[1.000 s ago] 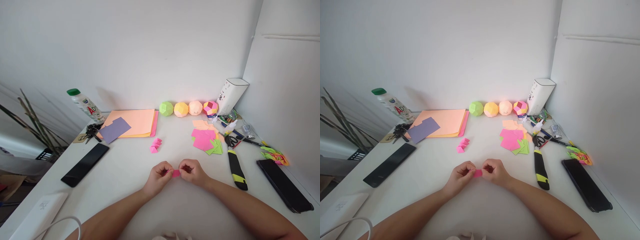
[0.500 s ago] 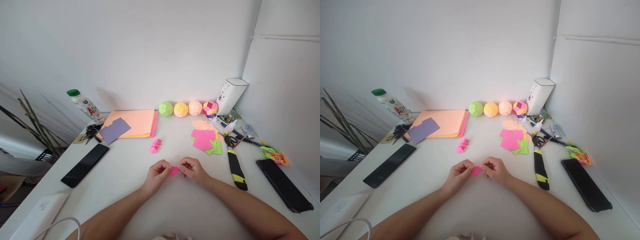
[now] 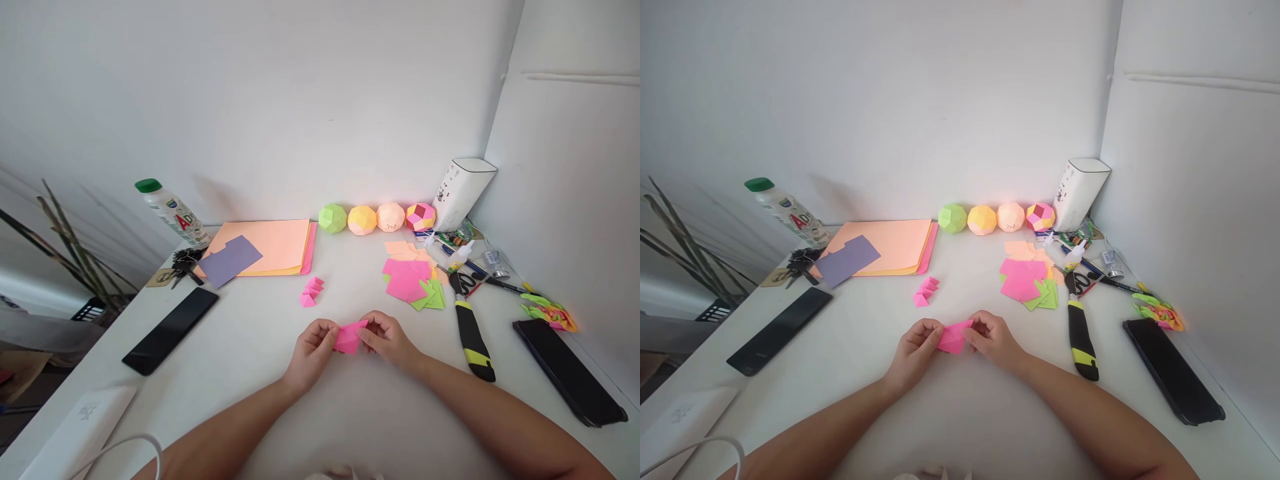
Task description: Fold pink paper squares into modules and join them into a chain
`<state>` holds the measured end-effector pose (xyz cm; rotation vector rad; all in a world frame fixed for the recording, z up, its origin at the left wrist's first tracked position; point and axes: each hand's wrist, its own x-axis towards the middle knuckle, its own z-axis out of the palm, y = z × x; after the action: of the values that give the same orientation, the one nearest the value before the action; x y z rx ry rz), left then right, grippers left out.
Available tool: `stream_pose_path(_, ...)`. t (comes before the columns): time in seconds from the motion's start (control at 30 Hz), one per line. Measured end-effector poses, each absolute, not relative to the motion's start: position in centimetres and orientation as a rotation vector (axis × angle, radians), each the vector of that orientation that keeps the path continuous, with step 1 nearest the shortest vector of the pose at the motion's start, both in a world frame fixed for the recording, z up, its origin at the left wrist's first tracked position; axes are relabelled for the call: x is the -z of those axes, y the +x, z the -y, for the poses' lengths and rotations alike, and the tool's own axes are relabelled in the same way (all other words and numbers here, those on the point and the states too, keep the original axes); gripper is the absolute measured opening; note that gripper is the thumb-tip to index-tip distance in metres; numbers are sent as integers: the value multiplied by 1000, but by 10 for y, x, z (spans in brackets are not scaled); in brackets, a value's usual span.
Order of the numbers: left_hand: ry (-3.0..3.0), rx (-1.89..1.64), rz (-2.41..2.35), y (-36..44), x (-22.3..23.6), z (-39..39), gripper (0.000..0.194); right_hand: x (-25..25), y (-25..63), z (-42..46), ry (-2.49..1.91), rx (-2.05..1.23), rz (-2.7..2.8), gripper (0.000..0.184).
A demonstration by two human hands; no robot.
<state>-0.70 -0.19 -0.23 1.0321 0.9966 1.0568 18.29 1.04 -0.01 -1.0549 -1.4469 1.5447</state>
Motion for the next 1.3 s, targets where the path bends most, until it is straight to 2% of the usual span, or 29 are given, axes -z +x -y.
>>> stream_pose_path(0.17, 1101, -959, -988, -9, -1, 4, 29, 0, 182, -11, -1014, -1501, 1486, 17)
stream_pose_path(0.4, 1095, -928, -792, -10, -1, -2, 16, -6, 181, -12, -1037, -1502, 1533, 18)
stream_pose_path(0.6, 1196, -852, -698, -12, 3, 1, 30, -2, 181, -12, -1130, -1497, 1594, 21)
stream_pose_path(0.83, 1377, -862, -719, -11, -1, 2, 26, -2, 184, -12, -1124, -1541, 1666, 28)
stream_pose_path(1.03, 1342, -911, -618, -13, 3, -1, 29, 0, 184, -15, -952, -1433, 1828, 22)
stream_pose_path(1.3, 1290, -911, -593, -12, 2, -2, 32, 3, 184, -15, -959, -1320, 1846, 22)
